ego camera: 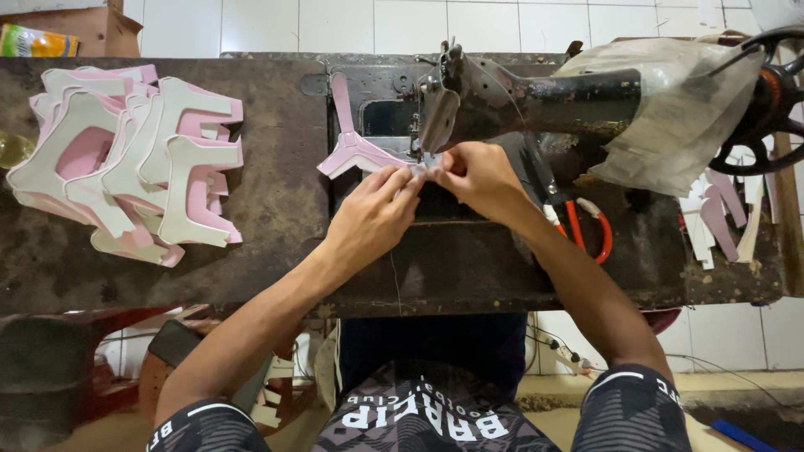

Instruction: The person gathers pink and white foam cutout pieces from the floor, carries them to a treadle sewing machine, and sews the foam pieces together one at a time, stacking finished pieces on the table and trimming threads with scissors.

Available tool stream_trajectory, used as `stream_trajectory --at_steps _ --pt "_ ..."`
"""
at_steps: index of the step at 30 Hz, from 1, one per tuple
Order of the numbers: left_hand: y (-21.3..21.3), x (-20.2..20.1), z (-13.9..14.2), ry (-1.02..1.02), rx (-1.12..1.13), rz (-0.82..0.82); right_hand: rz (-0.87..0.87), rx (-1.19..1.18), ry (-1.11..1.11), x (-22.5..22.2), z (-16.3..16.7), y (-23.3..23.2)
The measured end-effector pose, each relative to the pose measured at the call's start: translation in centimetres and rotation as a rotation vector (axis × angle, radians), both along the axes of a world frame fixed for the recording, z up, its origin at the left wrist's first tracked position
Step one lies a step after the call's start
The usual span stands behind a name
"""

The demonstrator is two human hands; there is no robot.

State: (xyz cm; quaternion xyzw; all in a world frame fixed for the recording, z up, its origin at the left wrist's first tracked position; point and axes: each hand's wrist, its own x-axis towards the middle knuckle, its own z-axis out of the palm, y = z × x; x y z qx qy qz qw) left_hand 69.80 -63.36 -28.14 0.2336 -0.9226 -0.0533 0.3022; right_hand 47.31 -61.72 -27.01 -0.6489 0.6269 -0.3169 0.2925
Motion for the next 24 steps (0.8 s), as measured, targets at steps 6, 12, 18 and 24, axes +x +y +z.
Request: stream_trajectory --at_steps 6,12,18,24 --pt "-0.8 -0.4 0.4 -0.038 -0.039 -0.009 -0.011 -0.515 0.302 -4.9 7.4 7.0" --pt "-1.0 -0.6 0.7 -0.061 -0.018 -0.012 -0.419 -0.679 0.728 -21.5 11.2 6.5" --pt "-0.9 -0.7 1.1 -0.097 -0.049 -0.002 -0.541 -0.556 0.676 -24.1 9.2 6.3" --pt "-1.7 -0.3 0.9 -0.265 -0.204 -0.077 -0.667 -1.041 0.570 -17.9 7.8 8.4"
